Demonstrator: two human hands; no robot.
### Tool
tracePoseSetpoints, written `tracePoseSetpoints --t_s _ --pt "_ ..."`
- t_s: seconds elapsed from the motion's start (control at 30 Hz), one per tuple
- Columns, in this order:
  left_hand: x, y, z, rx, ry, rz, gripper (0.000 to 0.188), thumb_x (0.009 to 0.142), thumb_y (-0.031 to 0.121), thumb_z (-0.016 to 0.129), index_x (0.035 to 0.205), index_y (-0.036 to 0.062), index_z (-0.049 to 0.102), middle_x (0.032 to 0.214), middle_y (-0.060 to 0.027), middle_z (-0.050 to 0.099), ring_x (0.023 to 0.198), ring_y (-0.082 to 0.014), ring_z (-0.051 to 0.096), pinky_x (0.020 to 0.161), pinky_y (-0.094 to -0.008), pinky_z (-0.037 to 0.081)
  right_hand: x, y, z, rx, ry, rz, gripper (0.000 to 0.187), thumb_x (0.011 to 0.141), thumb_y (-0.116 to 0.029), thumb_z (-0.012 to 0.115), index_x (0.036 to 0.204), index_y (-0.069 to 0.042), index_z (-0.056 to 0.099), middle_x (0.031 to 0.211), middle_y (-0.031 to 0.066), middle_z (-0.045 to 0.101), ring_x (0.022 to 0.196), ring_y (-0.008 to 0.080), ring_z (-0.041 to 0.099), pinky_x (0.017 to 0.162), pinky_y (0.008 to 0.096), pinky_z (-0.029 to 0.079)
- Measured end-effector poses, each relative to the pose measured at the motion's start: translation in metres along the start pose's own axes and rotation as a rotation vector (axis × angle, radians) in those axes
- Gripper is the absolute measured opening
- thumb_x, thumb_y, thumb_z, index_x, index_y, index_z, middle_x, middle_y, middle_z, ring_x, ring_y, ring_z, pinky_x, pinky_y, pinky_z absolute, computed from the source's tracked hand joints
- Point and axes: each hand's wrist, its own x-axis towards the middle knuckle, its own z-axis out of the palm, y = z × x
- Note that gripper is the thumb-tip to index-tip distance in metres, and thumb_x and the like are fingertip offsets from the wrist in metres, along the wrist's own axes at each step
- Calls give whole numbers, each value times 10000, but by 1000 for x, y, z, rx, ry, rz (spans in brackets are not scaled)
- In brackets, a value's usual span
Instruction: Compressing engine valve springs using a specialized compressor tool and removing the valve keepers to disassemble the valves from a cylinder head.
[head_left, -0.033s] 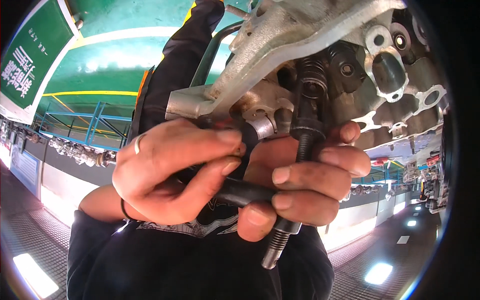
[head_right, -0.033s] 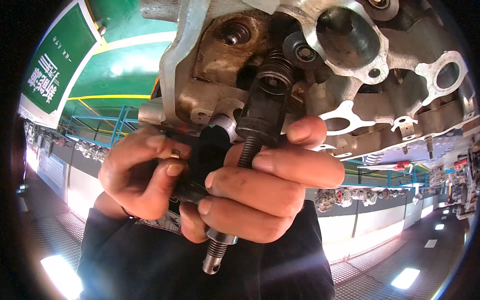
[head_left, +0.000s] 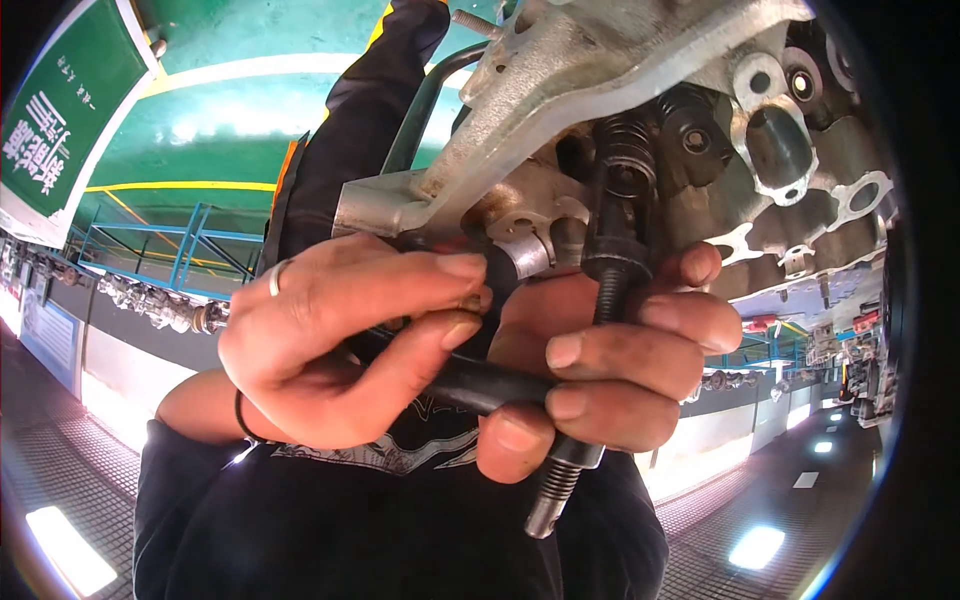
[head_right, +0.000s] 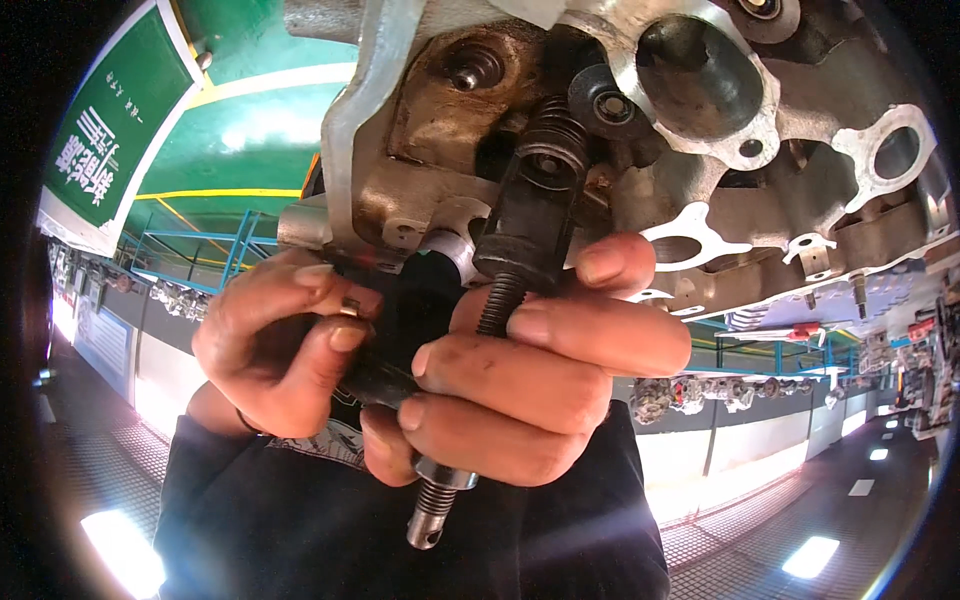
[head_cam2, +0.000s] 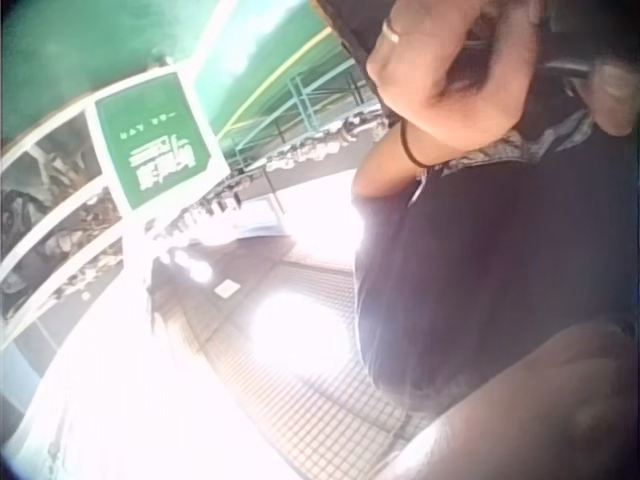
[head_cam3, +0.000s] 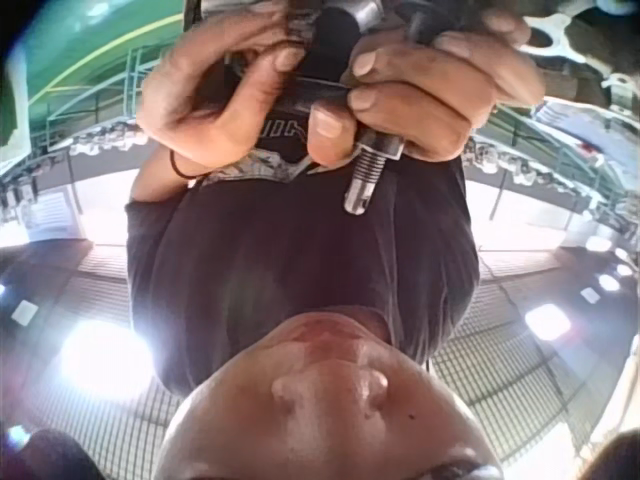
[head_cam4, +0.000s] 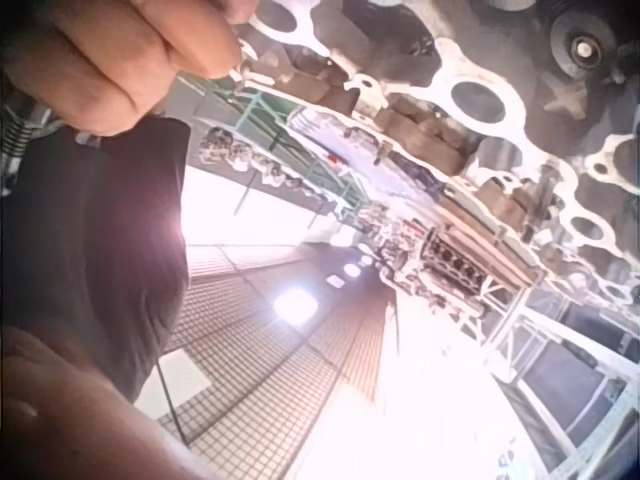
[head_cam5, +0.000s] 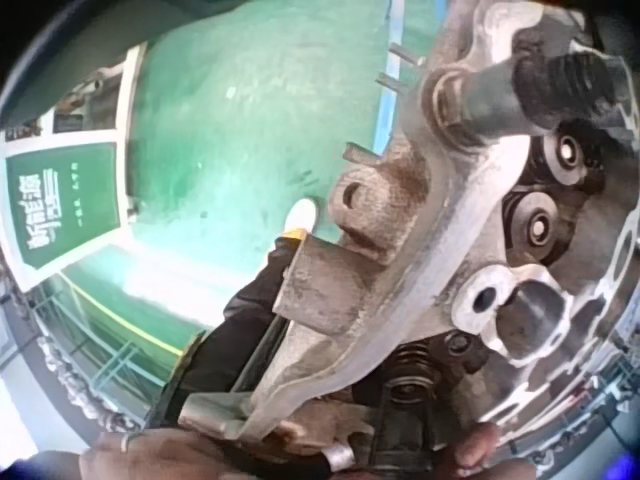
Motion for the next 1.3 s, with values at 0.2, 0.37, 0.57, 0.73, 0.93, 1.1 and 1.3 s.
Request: tracePoseSetpoints --t_s 0.2,0.37,0.57,0.73,0.93,1.1,1.3 --pt "12 9 -14 83 -159 41 253 842 -158 701 1078 -70 677 997 -192 723 861 -276 736 779 -367 603 -1 4 -2 62 -13 -17 306 841 -495 703 837 -264 501 767 -98 498 1004 177 432 1126 477 301" --pt "21 22 -9 30 -133 -33 304 825 -200 699 1100 -83 647 998 -205 721 908 -270 744 800 -351 620 0 2 -4 62 -44 12 303 841 -476 722 842 -261 509 759 -100 513 1025 173 439 1136 465 303" --pt "44 30 -5 143 -190 66 338 797 -233 702 1105 -111 634 974 -226 732 900 -283 755 774 -334 628 -3 6 2 88 58 -47 318 803 -455 739 839 -242 506 748 -87 524 1006 196 440 1122 440 337" --pt "64 26 -4 377 -323 314 356 740 -237 736 1070 -133 654 954 -235 738 819 -291 758 733 -321 621 -2 11 12 38 141 -92 317 801 -496 694 832 -243 505 713 -87 500 1004 202 442 1092 420 353" --pt "79 29 4 679 -359 506 294 725 -222 759 993 -128 686 944 -222 739 804 -268 758 703 -286 618 -2 20 18 23 234 -190 356 875 -603 625 811 -272 511 702 -115 503 977 184 459 1022 404 382" --pt "77 44 20 615 -266 172 267 742 -214 737 980 -97 710 923 -195 749 796 -224 752 670 -268 605 1 19 14 -10 169 -193 361 903 -615 612 782 -285 529 690 -123 510 965 178 476 961 406 388" --pt "87 59 23 762 -366 70 261 738 -174 759 963 -42 749 896 -108 763 733 -143 711 610 -234 535 2 6 7 40 150 4 235 607 -210 802 833 -256 760 940 -135 725 941 123 535 860 363 384"
